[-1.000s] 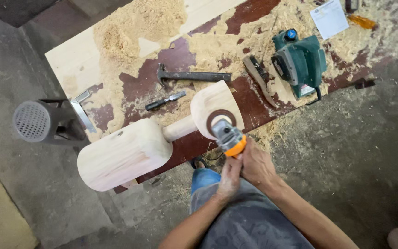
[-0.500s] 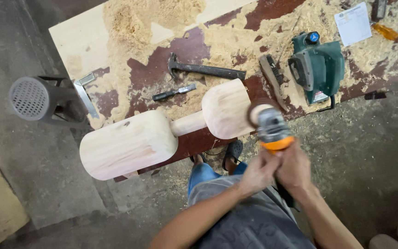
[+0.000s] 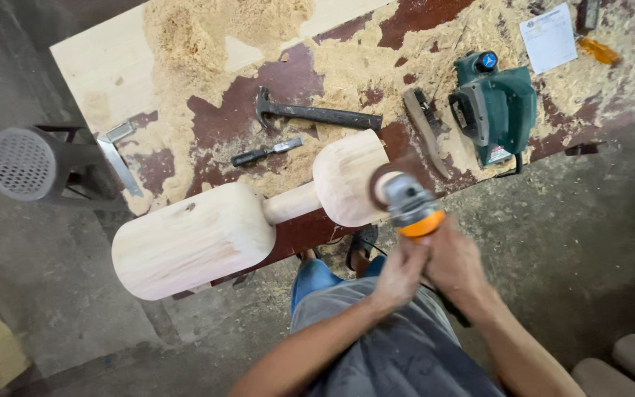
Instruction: The person uses an angle grinder with a sanding disc to smooth the surface of a wooden object on a workbench. The person repeatedly moves the tool across the curved and flat surfaces of the object, generating wood dust.
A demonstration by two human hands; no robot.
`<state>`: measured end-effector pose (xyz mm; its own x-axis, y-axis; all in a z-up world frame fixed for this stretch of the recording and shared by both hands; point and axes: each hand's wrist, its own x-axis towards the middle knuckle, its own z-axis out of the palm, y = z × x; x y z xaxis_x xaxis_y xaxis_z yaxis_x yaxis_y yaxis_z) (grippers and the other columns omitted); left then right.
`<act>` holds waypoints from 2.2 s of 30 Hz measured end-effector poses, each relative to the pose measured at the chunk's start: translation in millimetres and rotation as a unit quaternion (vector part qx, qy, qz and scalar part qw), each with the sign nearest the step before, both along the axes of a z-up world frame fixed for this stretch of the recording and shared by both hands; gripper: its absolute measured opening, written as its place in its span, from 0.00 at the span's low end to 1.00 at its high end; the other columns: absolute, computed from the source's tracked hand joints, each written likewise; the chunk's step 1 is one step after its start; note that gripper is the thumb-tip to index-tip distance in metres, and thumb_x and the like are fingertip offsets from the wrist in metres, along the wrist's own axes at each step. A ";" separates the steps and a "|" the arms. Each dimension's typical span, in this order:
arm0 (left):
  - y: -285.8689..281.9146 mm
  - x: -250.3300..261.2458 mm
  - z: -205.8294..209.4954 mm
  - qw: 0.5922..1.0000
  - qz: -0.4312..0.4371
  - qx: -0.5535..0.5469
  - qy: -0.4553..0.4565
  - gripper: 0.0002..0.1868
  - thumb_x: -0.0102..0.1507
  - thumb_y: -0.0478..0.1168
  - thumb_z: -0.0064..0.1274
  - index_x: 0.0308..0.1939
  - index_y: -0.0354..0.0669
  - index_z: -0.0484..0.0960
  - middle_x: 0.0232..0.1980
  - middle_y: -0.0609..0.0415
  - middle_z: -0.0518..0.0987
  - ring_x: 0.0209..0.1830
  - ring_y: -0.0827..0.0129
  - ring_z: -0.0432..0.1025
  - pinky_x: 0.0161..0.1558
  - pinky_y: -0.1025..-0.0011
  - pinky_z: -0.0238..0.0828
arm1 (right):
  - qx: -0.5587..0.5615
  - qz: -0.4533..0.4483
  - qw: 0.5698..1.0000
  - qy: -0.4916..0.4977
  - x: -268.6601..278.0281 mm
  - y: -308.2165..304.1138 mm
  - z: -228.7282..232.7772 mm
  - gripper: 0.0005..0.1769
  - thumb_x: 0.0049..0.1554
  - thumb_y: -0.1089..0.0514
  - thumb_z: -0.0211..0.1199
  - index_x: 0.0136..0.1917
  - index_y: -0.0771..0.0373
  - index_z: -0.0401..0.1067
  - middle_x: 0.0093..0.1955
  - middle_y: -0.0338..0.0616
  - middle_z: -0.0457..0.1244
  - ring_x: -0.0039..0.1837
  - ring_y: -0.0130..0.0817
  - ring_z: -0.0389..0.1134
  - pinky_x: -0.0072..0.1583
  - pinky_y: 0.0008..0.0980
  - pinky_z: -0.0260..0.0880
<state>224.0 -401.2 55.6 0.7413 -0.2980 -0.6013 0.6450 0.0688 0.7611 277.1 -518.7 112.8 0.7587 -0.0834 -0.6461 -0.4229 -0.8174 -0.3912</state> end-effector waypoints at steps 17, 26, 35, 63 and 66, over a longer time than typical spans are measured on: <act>39.1 -10.2 19.2 0.982 0.164 0.002 -0.093 0.20 0.74 0.50 0.40 0.56 0.36 0.75 0.47 0.58 0.75 0.48 0.74 0.66 0.53 0.74 0.65 | 0.042 0.152 0.986 -0.061 15.1 49.4 10.0 0.31 0.57 0.42 0.64 0.56 0.69 0.58 0.43 0.62 0.69 0.47 0.59 0.73 0.48 0.52 0.73; -12.2 33.6 30.8 0.999 0.001 -0.022 -0.030 0.23 0.72 0.56 0.39 0.52 0.39 0.72 0.37 0.54 0.76 0.38 0.66 0.71 0.44 0.66 0.70 | -0.055 -0.033 0.998 -0.006 19.0 -10.2 20.4 0.30 0.58 0.47 0.61 0.62 0.71 0.57 0.45 0.66 0.70 0.49 0.62 0.75 0.50 0.54 0.74; 15.0 21.9 51.3 0.989 0.123 -0.042 -0.065 0.14 0.75 0.46 0.43 0.49 0.36 0.72 0.38 0.58 0.70 0.38 0.71 0.64 0.41 0.69 0.64 | 0.028 -0.026 0.998 0.056 21.7 24.6 29.7 0.34 0.53 0.39 0.63 0.59 0.66 0.59 0.44 0.59 0.71 0.47 0.56 0.76 0.48 0.50 0.77; 39.5 37.9 45.1 0.984 0.171 0.038 -0.038 0.22 0.72 0.53 0.40 0.49 0.34 0.74 0.35 0.55 0.74 0.35 0.69 0.68 0.38 0.69 0.66 | 0.027 0.095 0.994 0.042 67.9 59.6 43.1 0.34 0.56 0.38 0.62 0.57 0.71 0.61 0.45 0.62 0.69 0.49 0.55 0.75 0.52 0.48 0.74; 37.0 46.1 45.8 0.988 0.149 0.034 0.021 0.23 0.71 0.53 0.40 0.48 0.33 0.75 0.35 0.52 0.74 0.34 0.67 0.68 0.36 0.65 0.66 | 0.008 0.122 0.991 0.058 76.9 56.1 40.5 0.35 0.58 0.38 0.59 0.60 0.73 0.60 0.46 0.62 0.70 0.50 0.54 0.75 0.53 0.47 0.75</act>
